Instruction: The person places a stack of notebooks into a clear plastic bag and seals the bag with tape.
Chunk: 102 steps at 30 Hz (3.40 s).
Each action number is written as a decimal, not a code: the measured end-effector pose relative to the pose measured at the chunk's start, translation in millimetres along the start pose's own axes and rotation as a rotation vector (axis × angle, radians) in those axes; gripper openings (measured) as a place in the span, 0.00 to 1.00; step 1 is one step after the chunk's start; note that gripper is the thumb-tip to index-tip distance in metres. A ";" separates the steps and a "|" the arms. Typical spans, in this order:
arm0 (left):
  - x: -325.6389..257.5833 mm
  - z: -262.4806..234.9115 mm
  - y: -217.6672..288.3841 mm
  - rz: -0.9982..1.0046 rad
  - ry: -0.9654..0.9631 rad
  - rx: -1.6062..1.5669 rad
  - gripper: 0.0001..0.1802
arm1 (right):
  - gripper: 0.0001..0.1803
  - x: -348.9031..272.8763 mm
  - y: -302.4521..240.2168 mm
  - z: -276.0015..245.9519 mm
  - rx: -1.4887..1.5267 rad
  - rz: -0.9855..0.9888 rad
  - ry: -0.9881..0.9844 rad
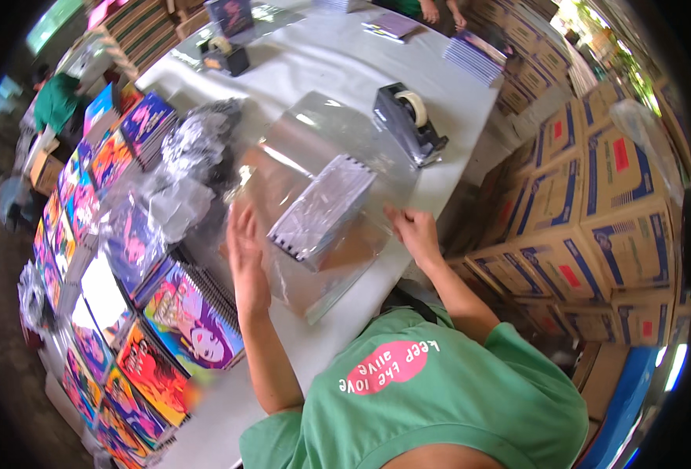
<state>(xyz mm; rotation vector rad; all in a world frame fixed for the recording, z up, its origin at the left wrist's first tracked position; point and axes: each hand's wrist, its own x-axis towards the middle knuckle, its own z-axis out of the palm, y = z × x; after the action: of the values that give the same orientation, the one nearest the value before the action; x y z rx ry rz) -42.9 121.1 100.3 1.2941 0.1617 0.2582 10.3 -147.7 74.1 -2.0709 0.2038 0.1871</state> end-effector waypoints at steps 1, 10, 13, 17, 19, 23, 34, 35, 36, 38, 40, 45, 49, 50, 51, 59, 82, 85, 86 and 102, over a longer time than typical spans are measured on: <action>-2.7 4.9 -2.9 -0.233 0.275 -0.116 0.40 | 0.22 10.6 -4.3 -3.2 0.199 -0.089 0.052; -25.5 123.4 12.2 0.038 0.333 -0.331 0.31 | 0.30 67.5 -77.7 -5.3 1.332 -0.222 -0.568; 20.0 169.2 10.4 0.433 0.236 -0.342 0.28 | 0.32 105.3 -97.7 -77.4 1.347 -1.021 -0.529; 126.1 205.0 -27.3 0.325 0.221 -0.149 0.13 | 0.33 189.1 -117.3 -193.6 1.052 -1.559 -0.378; 175.8 287.8 -29.8 -0.053 0.253 -0.589 0.13 | 0.38 222.7 -105.4 -249.0 0.955 -1.343 -0.185; 263.8 469.9 -38.5 -0.306 -0.224 -0.918 0.15 | 0.45 312.9 -36.1 -372.8 0.691 -1.044 0.166; 431.9 710.0 -229.5 -0.230 -0.311 -0.256 0.41 | 0.48 551.5 75.6 -485.5 0.470 -0.364 0.369; 427.0 708.0 -236.8 -0.137 -0.250 0.116 0.46 | 0.46 559.6 91.0 -489.0 0.522 -0.332 0.368; 422.6 702.3 -239.8 -0.072 -0.160 0.497 0.52 | 0.44 561.8 103.5 -482.9 0.578 -0.307 0.356; 397.7 692.5 -216.1 0.147 0.033 0.838 0.56 | 0.43 570.6 133.7 -487.2 0.568 -0.339 0.375; 429.7 665.8 -219.8 0.156 0.007 0.529 0.52 | 0.44 581.0 137.3 -474.6 0.635 -0.444 0.374; 509.9 650.1 -287.9 0.107 -0.316 -0.052 0.28 | 0.36 630.6 157.3 -467.1 1.295 -0.486 0.236; 471.6 700.2 -289.0 0.418 0.048 -0.193 0.21 | 0.31 671.0 241.6 -446.8 1.203 -0.299 0.193; 473.4 702.1 -295.6 0.460 0.063 -0.173 0.24 | 0.31 672.3 249.5 -439.7 1.218 -0.278 0.187; 478.1 699.9 -301.0 0.507 0.084 -0.153 0.26 | 0.31 671.2 251.5 -435.1 1.233 -0.263 0.177; 528.3 651.5 -372.4 0.281 -0.007 -0.231 0.32 | 0.30 669.5 257.7 -415.8 1.264 -0.210 0.138; 194.2 331.5 86.8 1.009 -0.083 0.481 0.17 | 0.13 330.6 -57.2 -267.5 0.839 -0.885 0.391; 46.0 204.4 107.1 0.977 0.462 0.388 0.11 | 0.16 193.2 -132.0 -122.7 0.755 -0.999 -0.248; -2.4 170.1 107.5 1.013 0.728 0.344 0.13 | 0.16 136.0 -146.2 -78.9 0.708 -0.902 -0.539; -283.9 -102.4 43.7 0.177 0.885 -0.799 0.22 | 0.25 -130.2 -164.0 202.3 0.043 -1.325 -0.967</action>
<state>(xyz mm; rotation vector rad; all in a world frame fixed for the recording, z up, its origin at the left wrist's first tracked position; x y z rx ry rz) -346.5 147.9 107.7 0.3290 0.6235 0.9371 -89.8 116.8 143.7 -1.4678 -1.6479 0.3073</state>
